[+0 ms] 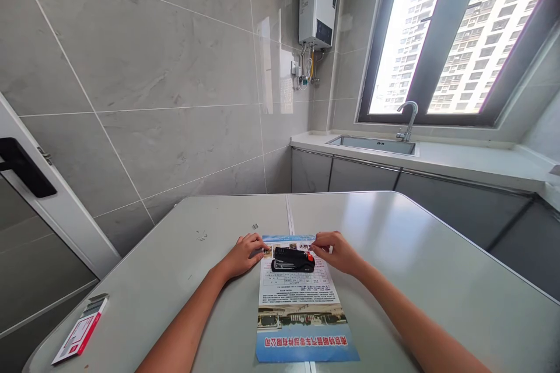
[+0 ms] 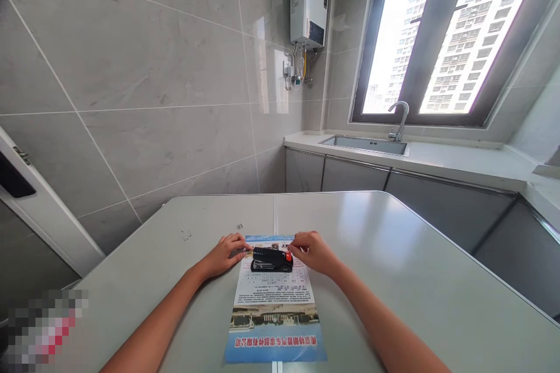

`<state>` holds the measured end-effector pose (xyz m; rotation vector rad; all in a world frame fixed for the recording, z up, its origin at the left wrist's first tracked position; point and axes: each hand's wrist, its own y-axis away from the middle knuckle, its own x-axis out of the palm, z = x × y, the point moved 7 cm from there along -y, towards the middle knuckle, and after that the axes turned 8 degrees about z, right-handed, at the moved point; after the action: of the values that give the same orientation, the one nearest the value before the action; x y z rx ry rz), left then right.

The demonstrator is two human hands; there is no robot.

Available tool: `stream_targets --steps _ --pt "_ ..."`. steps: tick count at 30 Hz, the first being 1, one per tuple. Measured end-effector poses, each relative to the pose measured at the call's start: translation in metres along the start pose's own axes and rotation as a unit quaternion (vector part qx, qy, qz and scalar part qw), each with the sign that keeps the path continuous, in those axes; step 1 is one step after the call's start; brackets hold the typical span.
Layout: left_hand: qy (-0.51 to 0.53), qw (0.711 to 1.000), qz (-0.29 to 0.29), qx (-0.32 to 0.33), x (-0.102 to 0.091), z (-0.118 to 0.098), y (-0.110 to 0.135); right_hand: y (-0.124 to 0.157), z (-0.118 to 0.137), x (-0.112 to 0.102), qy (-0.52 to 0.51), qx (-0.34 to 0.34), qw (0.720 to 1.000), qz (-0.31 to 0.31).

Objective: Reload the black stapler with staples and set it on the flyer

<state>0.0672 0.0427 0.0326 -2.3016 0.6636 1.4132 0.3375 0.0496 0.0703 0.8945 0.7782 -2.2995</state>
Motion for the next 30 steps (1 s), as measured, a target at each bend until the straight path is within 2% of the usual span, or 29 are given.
stream_targets --steps 4,6,19,30 --pt "-0.003 1.000 0.001 0.001 0.000 -0.001 0.000 0.001 -0.004 0.005 -0.014 -0.015 0.998 0.062" --pt "-0.003 1.000 0.002 0.002 0.000 -0.001 0.000 0.001 -0.008 0.008 -0.013 -0.006 0.997 0.074" --pt "-0.003 1.000 0.000 0.003 0.002 0.001 -0.001 0.000 -0.014 0.012 -0.017 0.003 0.996 0.087" --pt "0.002 1.000 -0.005 0.003 0.002 0.003 -0.002 0.001 -0.007 0.007 -0.010 0.002 0.996 0.089"
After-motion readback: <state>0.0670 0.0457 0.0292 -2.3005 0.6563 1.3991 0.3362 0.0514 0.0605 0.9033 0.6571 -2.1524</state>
